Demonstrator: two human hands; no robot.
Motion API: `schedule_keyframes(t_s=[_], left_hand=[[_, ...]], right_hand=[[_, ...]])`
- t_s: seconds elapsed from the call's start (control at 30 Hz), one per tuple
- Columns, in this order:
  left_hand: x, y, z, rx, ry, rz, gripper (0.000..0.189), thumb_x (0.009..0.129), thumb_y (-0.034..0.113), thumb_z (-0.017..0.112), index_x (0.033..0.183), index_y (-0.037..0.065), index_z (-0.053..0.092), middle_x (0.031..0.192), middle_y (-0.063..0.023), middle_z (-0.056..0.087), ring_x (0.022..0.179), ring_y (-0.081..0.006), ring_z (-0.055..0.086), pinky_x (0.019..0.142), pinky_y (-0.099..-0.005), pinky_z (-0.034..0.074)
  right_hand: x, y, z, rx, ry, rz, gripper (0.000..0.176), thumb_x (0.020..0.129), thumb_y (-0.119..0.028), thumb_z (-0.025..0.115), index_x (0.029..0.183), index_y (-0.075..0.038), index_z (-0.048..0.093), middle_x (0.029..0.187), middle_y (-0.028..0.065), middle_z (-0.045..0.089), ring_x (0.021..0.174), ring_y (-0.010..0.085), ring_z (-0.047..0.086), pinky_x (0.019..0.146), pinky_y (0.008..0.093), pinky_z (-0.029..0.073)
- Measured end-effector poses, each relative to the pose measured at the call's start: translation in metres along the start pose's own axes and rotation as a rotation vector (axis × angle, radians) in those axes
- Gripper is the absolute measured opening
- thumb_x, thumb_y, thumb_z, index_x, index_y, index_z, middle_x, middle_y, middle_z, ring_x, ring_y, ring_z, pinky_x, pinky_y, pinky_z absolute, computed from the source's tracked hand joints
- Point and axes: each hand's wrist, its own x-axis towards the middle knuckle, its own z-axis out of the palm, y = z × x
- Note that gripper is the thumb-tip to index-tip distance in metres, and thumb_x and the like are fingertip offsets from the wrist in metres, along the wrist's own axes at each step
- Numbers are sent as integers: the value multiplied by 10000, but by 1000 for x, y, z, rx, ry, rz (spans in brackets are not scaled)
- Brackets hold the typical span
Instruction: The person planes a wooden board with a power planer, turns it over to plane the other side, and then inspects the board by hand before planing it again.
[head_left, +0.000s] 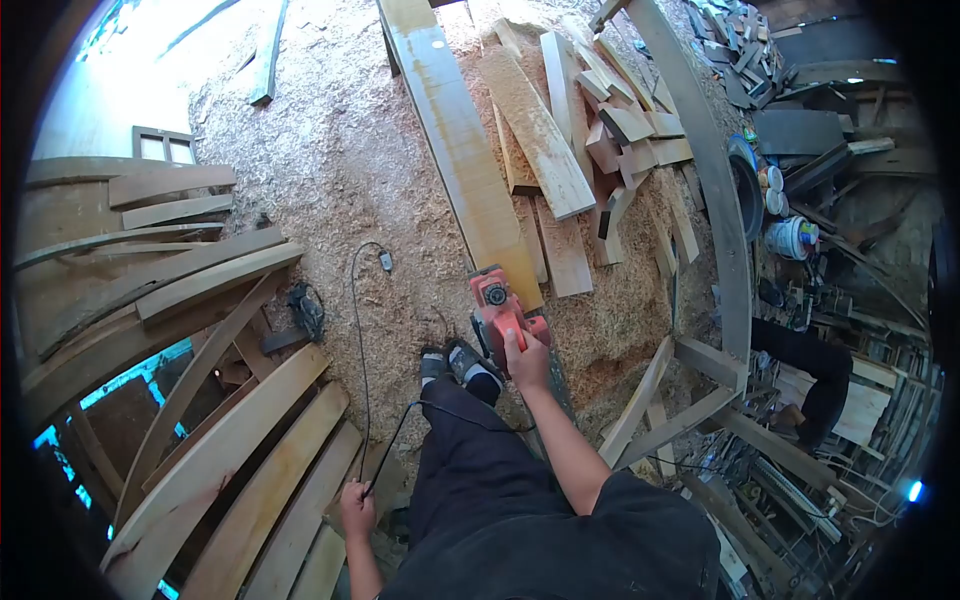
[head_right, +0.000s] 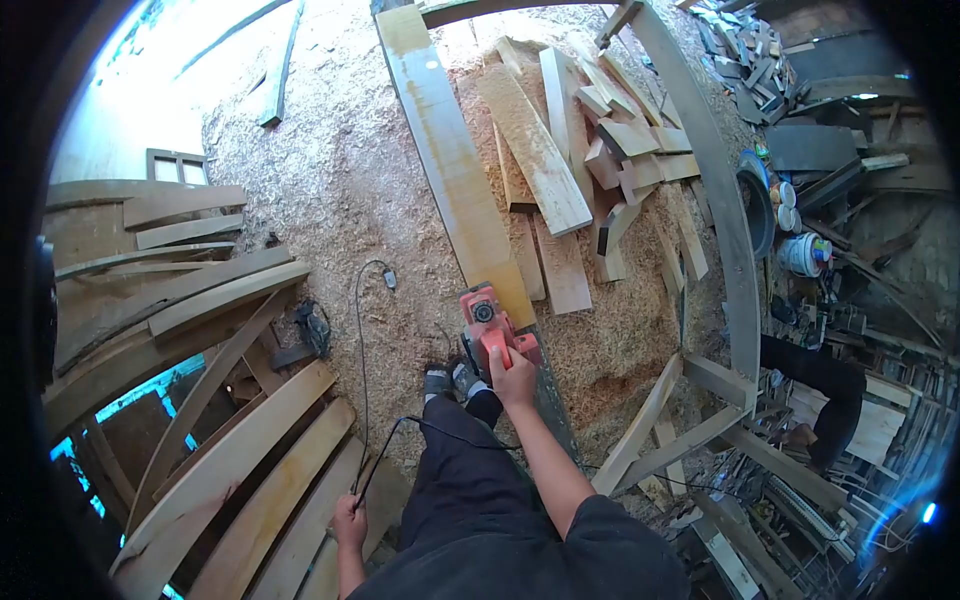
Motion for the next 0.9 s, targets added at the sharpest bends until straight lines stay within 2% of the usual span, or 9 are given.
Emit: schedule_keyframes(t_s=[0.13,0.2,0.3,0.33,0.4,0.67,0.83,0.87,0.9], left_hand=[[19,-7,-3,53,-31,13,224,952,67,646,777,-14,533,726,-199,496,738,-393,534,1045,-525,518],[31,-10,-7,81,-22,84,170,948,52,669,808,-8,594,755,-188,541,741,-376,560,909,-455,534],[53,-6,-13,81,27,88,177,948,45,660,795,-5,588,738,-182,526,715,-367,559,885,-450,537],[65,-2,-18,83,23,93,177,948,45,660,795,-5,588,738,-182,526,715,-367,559,885,-450,537],[87,10,-31,84,-58,19,214,936,56,653,770,-16,539,726,-206,526,722,-408,555,960,-501,545],[173,20,-69,108,-123,8,287,983,69,628,742,-15,499,693,-206,507,690,-382,558,992,-478,548],[217,35,-98,121,-100,3,291,985,81,645,754,-15,495,698,-197,452,663,-351,513,870,-434,549],[225,31,-99,76,-65,59,299,987,83,648,755,-18,489,695,-198,425,657,-349,494,801,-429,526],[231,33,-101,72,-62,60,299,987,83,648,755,-18,489,695,-198,425,657,-349,494,801,-429,526]], right_hand=[[13,-18,3,27,18,-1,472,986,-482,595,991,-43,769,814,249,710,804,446,714,717,499,547],[19,-26,1,14,-22,24,464,982,-475,603,1008,-46,776,818,247,715,808,444,716,725,496,553],[31,-26,7,4,-38,-5,471,995,-466,609,1064,-31,775,836,239,726,808,413,728,737,463,556],[35,-29,10,6,-32,-2,471,995,-466,609,1064,-31,775,836,239,726,808,413,728,737,463,556],[41,-37,14,4,9,-28,464,994,-462,613,1043,-30,776,811,236,719,788,417,724,720,470,555],[79,-83,28,37,7,18,443,981,-443,619,982,-24,763,806,255,706,794,448,712,716,505,554],[104,-107,40,55,16,-3,451,982,-445,620,954,-17,758,782,255,698,776,439,715,697,495,551],[108,-108,43,57,22,-11,448,982,-444,620,952,-19,760,780,255,698,772,437,715,693,491,551],[112,-110,45,61,29,-18,446,982,-443,621,949,-21,762,778,254,697,769,434,716,689,488,550]])
